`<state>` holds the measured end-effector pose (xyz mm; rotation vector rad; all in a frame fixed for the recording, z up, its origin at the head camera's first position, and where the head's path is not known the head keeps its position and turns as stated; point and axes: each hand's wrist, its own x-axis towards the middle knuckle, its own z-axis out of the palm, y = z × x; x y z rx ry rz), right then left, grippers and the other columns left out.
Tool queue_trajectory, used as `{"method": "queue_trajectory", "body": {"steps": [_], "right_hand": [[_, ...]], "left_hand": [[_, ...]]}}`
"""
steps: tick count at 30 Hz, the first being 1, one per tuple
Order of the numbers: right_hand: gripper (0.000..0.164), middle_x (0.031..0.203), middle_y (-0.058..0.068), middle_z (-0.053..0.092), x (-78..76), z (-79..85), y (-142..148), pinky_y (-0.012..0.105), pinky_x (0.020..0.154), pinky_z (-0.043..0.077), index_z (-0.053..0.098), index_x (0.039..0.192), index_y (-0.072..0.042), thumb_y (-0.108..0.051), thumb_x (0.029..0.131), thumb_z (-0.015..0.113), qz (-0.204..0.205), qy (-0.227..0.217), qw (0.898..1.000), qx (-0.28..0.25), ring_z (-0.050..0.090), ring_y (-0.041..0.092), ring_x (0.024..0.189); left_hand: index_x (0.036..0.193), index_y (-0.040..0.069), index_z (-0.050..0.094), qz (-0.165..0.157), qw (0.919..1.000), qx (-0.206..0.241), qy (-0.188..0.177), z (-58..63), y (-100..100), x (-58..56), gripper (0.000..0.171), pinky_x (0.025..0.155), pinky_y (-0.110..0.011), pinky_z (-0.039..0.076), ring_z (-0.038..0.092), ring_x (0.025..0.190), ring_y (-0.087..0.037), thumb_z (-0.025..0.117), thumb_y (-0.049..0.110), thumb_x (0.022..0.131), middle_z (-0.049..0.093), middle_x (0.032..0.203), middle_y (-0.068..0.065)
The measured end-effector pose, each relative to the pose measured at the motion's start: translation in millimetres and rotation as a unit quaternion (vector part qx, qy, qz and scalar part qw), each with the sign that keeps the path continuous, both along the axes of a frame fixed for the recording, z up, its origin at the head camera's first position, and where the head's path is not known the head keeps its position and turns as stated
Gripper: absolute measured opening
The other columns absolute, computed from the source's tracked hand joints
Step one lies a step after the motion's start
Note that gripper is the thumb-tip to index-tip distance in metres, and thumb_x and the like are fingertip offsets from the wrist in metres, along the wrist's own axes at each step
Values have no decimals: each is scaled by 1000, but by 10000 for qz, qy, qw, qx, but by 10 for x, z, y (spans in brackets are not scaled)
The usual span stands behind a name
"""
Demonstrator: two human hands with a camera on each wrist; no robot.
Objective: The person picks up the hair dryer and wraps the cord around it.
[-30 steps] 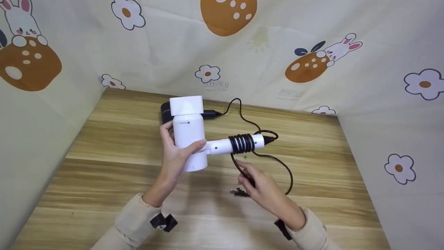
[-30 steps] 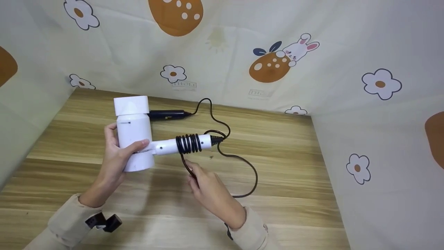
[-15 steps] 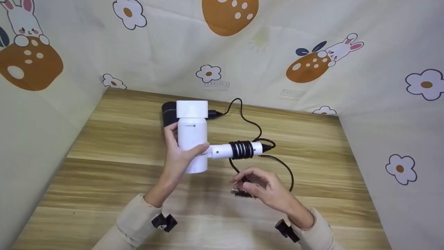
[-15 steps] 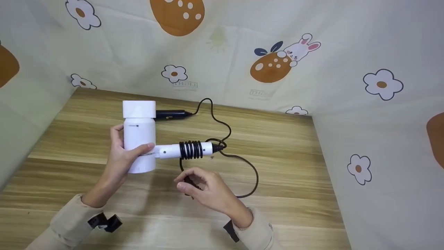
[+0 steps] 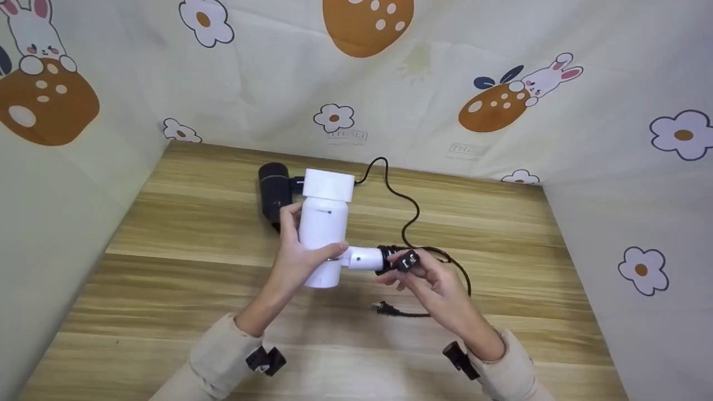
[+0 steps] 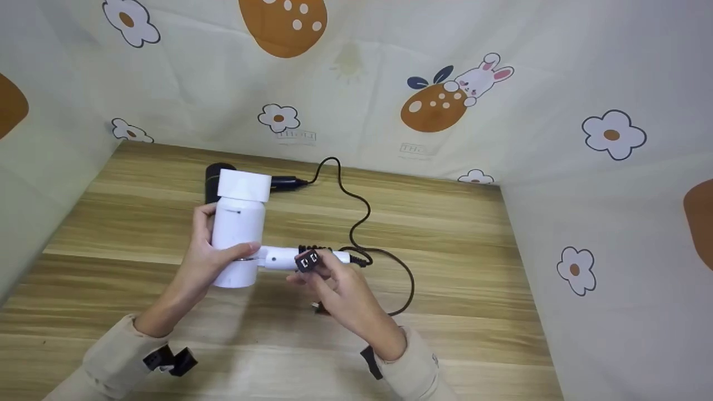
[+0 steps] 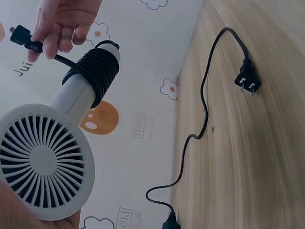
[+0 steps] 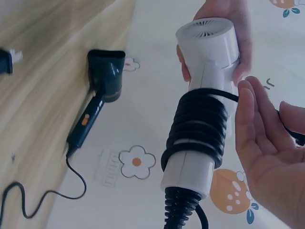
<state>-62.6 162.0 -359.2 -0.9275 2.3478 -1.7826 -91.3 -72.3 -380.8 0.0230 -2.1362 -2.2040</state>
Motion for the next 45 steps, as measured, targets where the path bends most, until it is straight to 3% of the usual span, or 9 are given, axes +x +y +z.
{"method": "queue_trajectory", "body": {"steps": [4,11,16,22,30,34,38,42,45], "right_hand": [[11,74,5,69,-36,-2,-20,24,55,53,61,97,-3,-4,86,62,-851,743,9925,456,63,9,65],[16,71,-6,55,-116,-36,-62,20,55,39,63,91,-7,-18,81,70,-2037,1570,9524,1636,44,4,63],[26,79,-3,56,-143,-84,-92,23,62,39,60,100,-5,-20,82,70,-2243,2075,9305,2018,46,10,70],[11,94,4,61,-142,-137,-124,27,78,52,65,93,-5,-9,83,68,-1772,3164,9090,2056,58,17,88],[74,120,13,59,14,-258,-151,37,90,49,54,125,2,-42,70,76,-1396,4188,8332,3331,57,25,107],[70,113,12,61,1,-350,-213,33,81,48,55,121,2,-30,65,82,-1707,4413,7989,3713,59,23,100],[59,108,12,63,-52,-409,-193,31,76,49,59,113,1,-20,64,83,-1661,4372,8129,3471,60,22,97],[55,111,11,62,-93,-403,-109,32,81,49,58,115,1,-17,67,80,-1290,4125,8519,2959,59,21,100],[50,113,10,62,-126,-386,-49,34,87,50,58,118,0,-12,72,76,-1100,3698,8936,2295,59,21,103]], "left_hand": [[129,11,25,-234,9997,-95,24,18,55,32,87,79,-40,52,54,99,-29,81,8,63,44,119,-15],[129,11,27,-469,9987,-215,43,54,120,88,88,80,-39,52,54,98,-29,83,10,61,45,118,-15],[129,11,28,-569,9981,-236,8,61,136,114,89,80,-40,53,55,99,-29,84,11,60,46,119,-15],[129,11,28,-542,9981,-306,-36,58,144,112,90,81,-40,52,55,99,-29,84,12,59,46,119,-14],[134,10,22,-374,9968,8,-702,23,124,77,92,80,-39,53,53,102,-30,81,11,63,41,124,-16],[134,9,20,-431,9951,68,-891,29,139,71,91,81,-39,52,52,103,-30,80,13,65,40,127,-17],[134,8,19,-620,9933,69,-970,68,153,94,89,84,-40,51,52,106,-32,78,14,69,37,131,-18],[139,7,19,-920,9894,90,-1120,151,127,122,79,85,-39,51,51,109,-31,69,21,80,36,134,-19],[142,8,21,-1223,9832,640,-1193,239,79,132,65,87,-34,48,51,109,-28,55,25,90,39,133,-20]]}}
